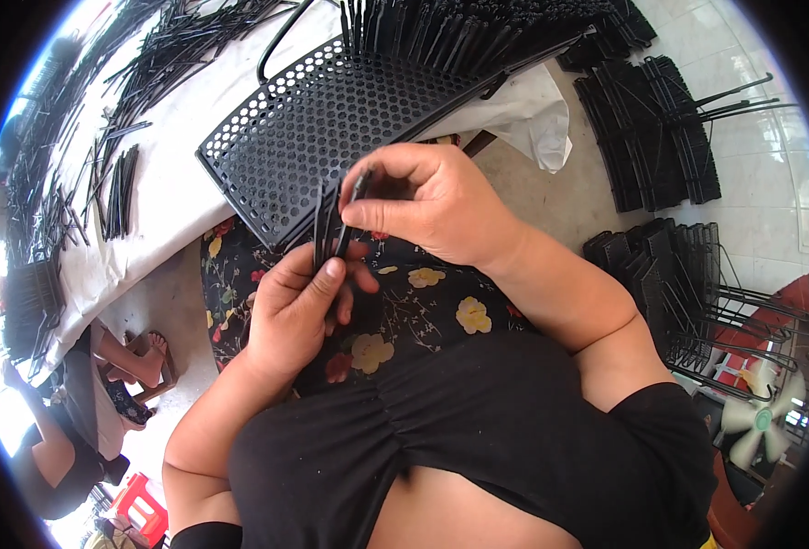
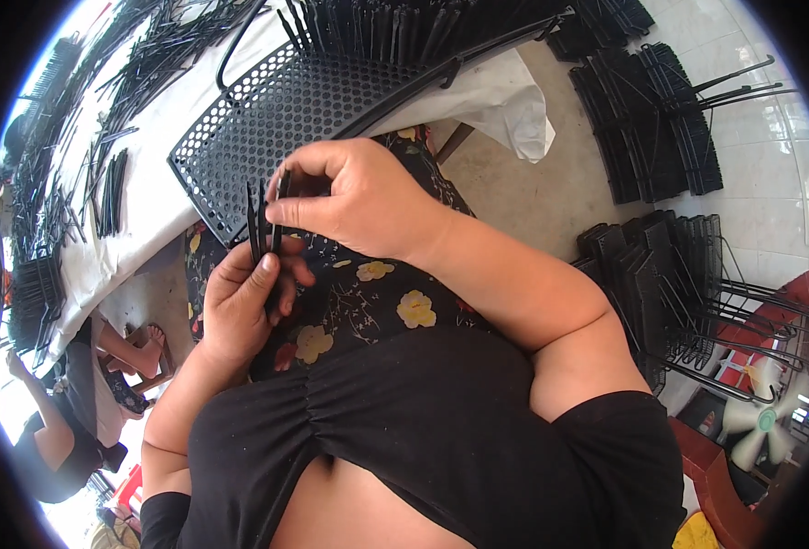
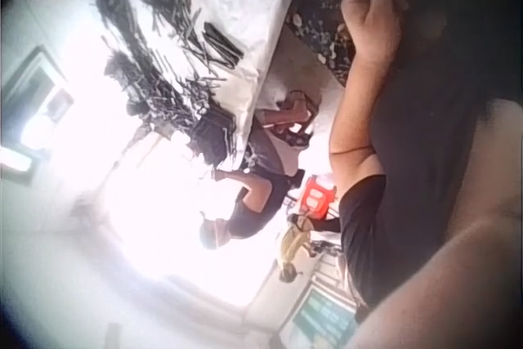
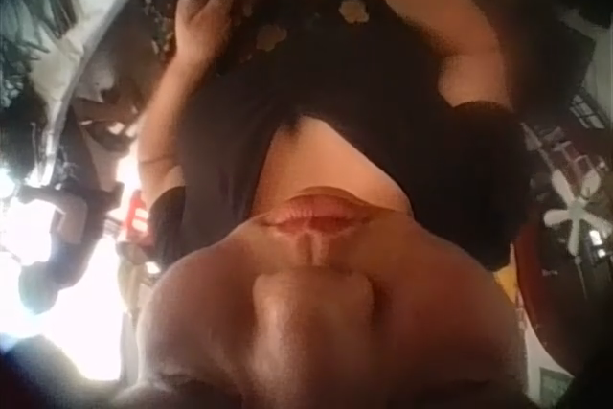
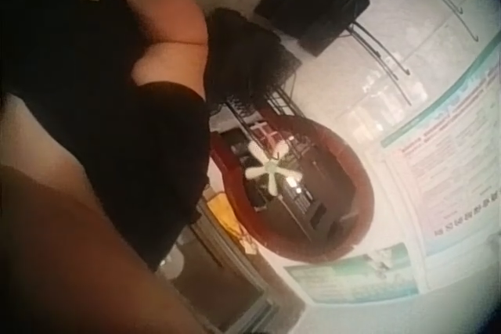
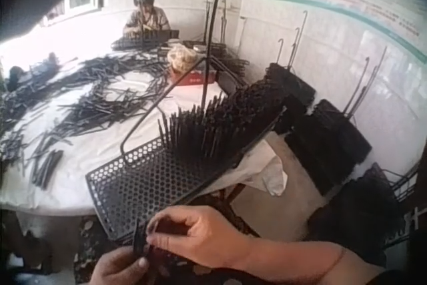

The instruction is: The person inserts black plastic pegs into a perforated metal tray by hand, assembling the components on a work table.

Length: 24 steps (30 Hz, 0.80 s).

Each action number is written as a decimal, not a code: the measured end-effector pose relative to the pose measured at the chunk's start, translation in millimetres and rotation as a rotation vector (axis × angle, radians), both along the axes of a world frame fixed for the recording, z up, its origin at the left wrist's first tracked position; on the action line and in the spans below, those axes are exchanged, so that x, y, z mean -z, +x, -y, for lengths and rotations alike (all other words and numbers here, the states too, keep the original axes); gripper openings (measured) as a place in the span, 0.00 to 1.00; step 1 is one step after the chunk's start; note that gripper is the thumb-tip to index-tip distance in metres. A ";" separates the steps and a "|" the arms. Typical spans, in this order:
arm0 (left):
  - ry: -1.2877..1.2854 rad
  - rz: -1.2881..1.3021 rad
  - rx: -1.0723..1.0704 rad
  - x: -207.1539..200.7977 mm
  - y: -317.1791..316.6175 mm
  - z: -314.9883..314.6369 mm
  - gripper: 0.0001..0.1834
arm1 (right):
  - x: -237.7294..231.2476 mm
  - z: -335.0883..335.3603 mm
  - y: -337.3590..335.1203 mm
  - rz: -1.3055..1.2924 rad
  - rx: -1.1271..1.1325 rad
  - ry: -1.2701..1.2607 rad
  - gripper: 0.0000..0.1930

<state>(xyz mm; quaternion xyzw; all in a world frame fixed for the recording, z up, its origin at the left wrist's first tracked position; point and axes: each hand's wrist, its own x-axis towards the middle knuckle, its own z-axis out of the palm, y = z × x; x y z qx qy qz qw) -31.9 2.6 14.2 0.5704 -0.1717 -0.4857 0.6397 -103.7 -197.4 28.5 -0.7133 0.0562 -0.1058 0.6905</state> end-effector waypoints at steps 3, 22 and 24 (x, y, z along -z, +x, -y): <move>-0.017 0.003 0.020 2.2 0.2 -2.8 0.14 | -11.5 11.4 -4.0 -0.073 0.120 0.352 0.06; 0.074 -0.035 -0.016 9.0 2.5 0.7 0.12 | -17.1 113.2 13.2 0.386 0.898 -0.664 0.12; 0.079 -0.043 -0.021 9.4 2.5 0.6 0.12 | -21.0 107.7 15.4 0.410 0.884 -0.668 0.12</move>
